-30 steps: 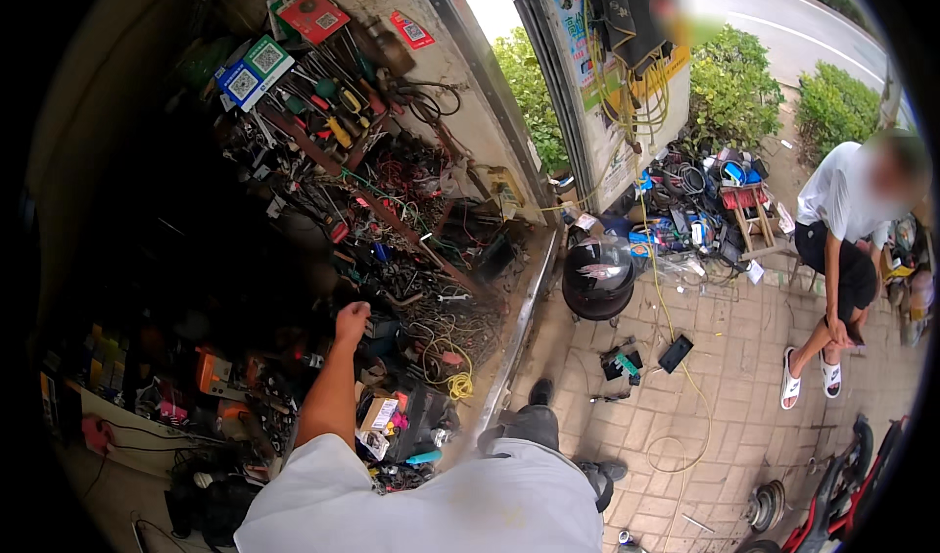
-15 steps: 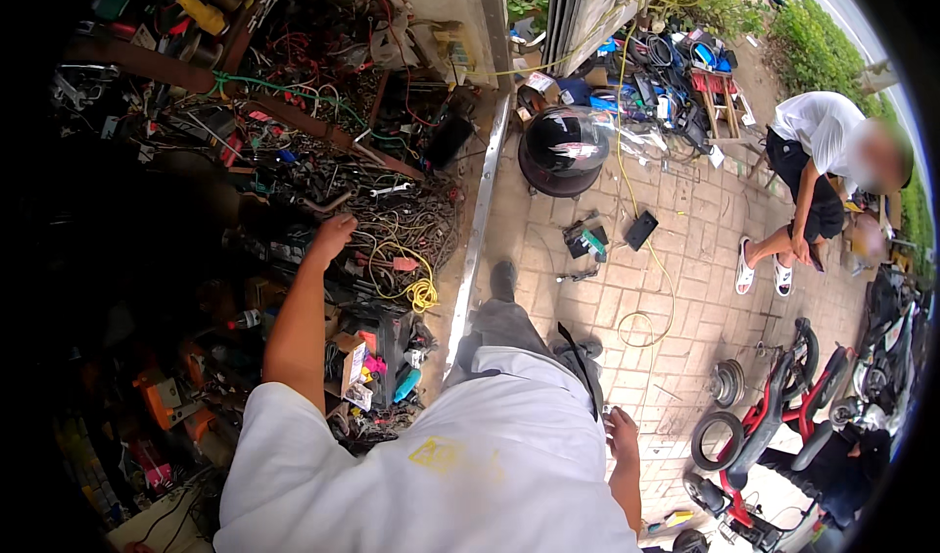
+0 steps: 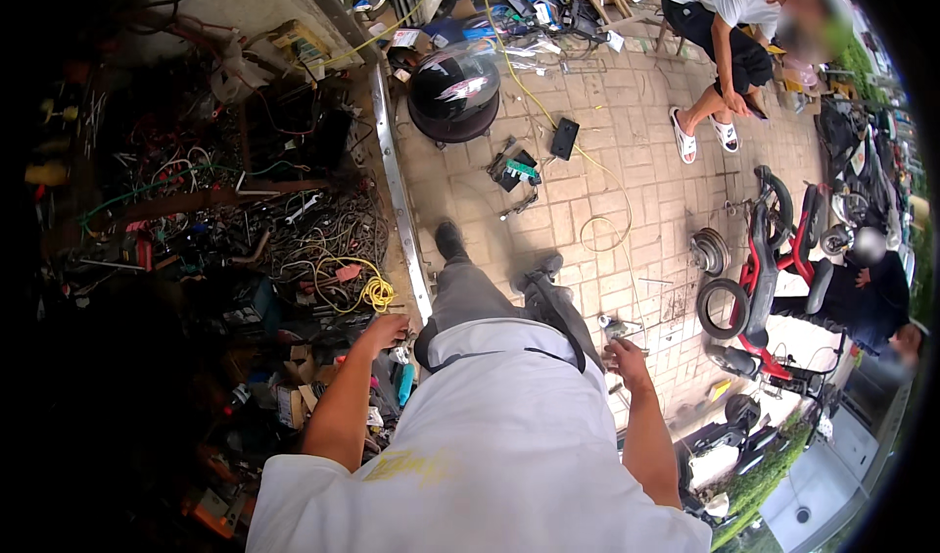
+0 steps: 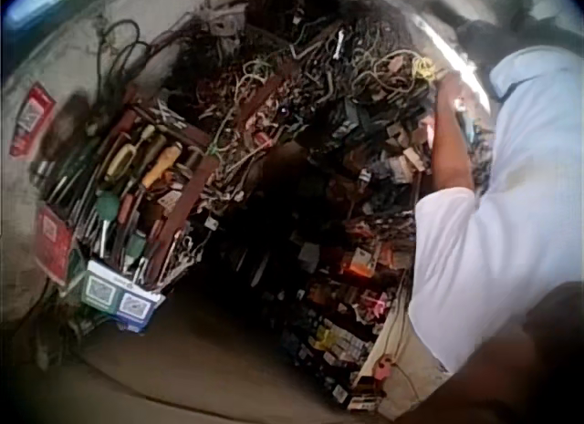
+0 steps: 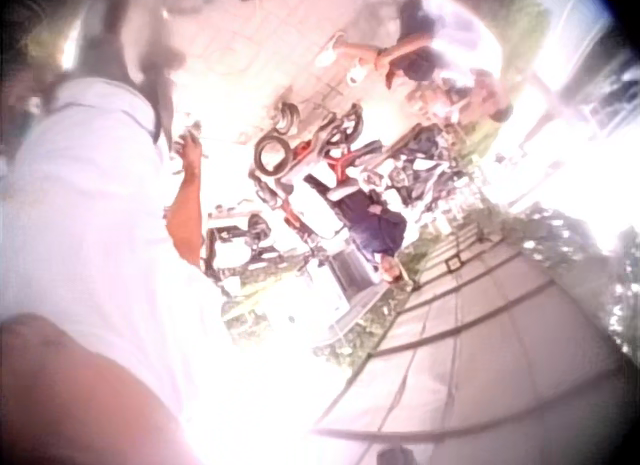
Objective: The person walks through a cluttered workshop and then sits on the ground to work on an electric scooter. They use a multimeter to test the electrical components on the scooter's seat and then use pliers to strip and cut wires on the floor.
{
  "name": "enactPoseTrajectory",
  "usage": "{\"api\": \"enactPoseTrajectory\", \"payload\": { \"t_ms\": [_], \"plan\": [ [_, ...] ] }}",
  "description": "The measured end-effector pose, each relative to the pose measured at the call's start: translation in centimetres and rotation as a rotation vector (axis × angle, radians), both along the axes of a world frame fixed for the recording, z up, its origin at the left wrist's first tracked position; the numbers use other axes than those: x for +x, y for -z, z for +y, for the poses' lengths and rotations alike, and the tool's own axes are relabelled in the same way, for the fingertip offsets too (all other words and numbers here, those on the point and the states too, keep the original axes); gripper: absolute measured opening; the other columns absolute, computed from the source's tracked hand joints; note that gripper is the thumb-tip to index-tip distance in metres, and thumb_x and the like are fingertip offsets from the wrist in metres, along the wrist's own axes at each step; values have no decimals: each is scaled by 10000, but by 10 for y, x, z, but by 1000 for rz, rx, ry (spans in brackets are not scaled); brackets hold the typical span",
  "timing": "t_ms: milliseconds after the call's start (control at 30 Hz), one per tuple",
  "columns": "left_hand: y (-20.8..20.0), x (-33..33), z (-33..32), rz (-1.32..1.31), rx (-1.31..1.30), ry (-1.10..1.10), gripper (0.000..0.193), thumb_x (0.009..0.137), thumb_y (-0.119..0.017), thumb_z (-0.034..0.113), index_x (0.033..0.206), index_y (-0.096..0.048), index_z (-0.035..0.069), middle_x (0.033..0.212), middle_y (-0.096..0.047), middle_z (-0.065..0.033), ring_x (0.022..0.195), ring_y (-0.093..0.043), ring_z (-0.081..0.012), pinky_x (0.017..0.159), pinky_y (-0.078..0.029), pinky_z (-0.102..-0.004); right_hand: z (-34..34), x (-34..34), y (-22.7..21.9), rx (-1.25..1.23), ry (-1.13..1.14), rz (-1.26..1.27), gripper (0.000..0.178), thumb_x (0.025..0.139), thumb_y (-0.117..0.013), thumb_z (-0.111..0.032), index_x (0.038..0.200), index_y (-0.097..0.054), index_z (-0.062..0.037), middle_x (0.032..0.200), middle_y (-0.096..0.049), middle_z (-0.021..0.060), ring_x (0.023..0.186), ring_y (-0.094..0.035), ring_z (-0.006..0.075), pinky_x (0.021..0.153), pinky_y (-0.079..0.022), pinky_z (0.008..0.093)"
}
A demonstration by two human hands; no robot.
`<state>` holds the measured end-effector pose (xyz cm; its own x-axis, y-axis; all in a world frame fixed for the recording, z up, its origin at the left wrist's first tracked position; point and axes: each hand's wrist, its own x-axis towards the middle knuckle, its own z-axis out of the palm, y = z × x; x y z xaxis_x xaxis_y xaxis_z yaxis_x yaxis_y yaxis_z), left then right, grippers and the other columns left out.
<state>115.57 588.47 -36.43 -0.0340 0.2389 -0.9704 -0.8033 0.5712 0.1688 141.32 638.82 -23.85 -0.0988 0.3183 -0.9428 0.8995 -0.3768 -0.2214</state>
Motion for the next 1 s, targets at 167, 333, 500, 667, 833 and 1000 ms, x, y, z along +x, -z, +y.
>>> {"api": "enactPoseTrajectory", "payload": {
  "t_ms": [167,333,500,667,833,1000],
  "plan": [
    [-82,-28,70,99,-93,192,359,916,-563,397,1139,-645,128,793,-539,21,705,-509,-100,617,-392,-278,-30,32,-12,80,153,-3,367,920,-566,-292,1186,-611,-43,1030,-658,55,804,-581,134,659,-479,304],
    [-83,-59,94,34,103,369,425,990,-478,335,1207,-609,-5,1085,-664,-102,927,-608,-220,826,-470,-312,-111,105,57,110,325,16,341,873,-589,-289,1081,-677,-34,892,-687,108,765,-666,184,627,-533,332],
    [-51,-183,124,309,56,951,411,973,-519,327,1044,-641,-59,926,-662,-77,881,-591,-172,794,-476,-329,-197,157,118,96,567,36,349,855,-597,-288,1005,-670,18,828,-685,122,649,-667,231,588,-535,360],
    [-116,-162,331,457,125,1392,387,960,-528,289,1053,-612,-77,951,-649,-88,862,-576,-167,787,-462,-323,-213,166,109,37,1076,71,377,875,-583,-295,1033,-648,40,866,-675,113,711,-672,206,567,-529,341],
    [-136,-25,503,622,354,1797,400,966,-530,258,1209,-594,-54,1076,-649,-108,977,-575,-189,895,-436,-316,-237,177,125,130,1505,93,396,903,-567,-288,1139,-626,24,1004,-683,120,779,-674,218,600,-527,344],
    [-143,49,624,527,309,1707,314,963,-543,264,1123,-617,3,1075,-660,-85,883,-603,-141,710,-470,-280,-258,139,132,143,1861,85,380,912,-576,-281,1126,-626,29,1004,-682,122,742,-649,216,595,-518,357]
  ]
}}
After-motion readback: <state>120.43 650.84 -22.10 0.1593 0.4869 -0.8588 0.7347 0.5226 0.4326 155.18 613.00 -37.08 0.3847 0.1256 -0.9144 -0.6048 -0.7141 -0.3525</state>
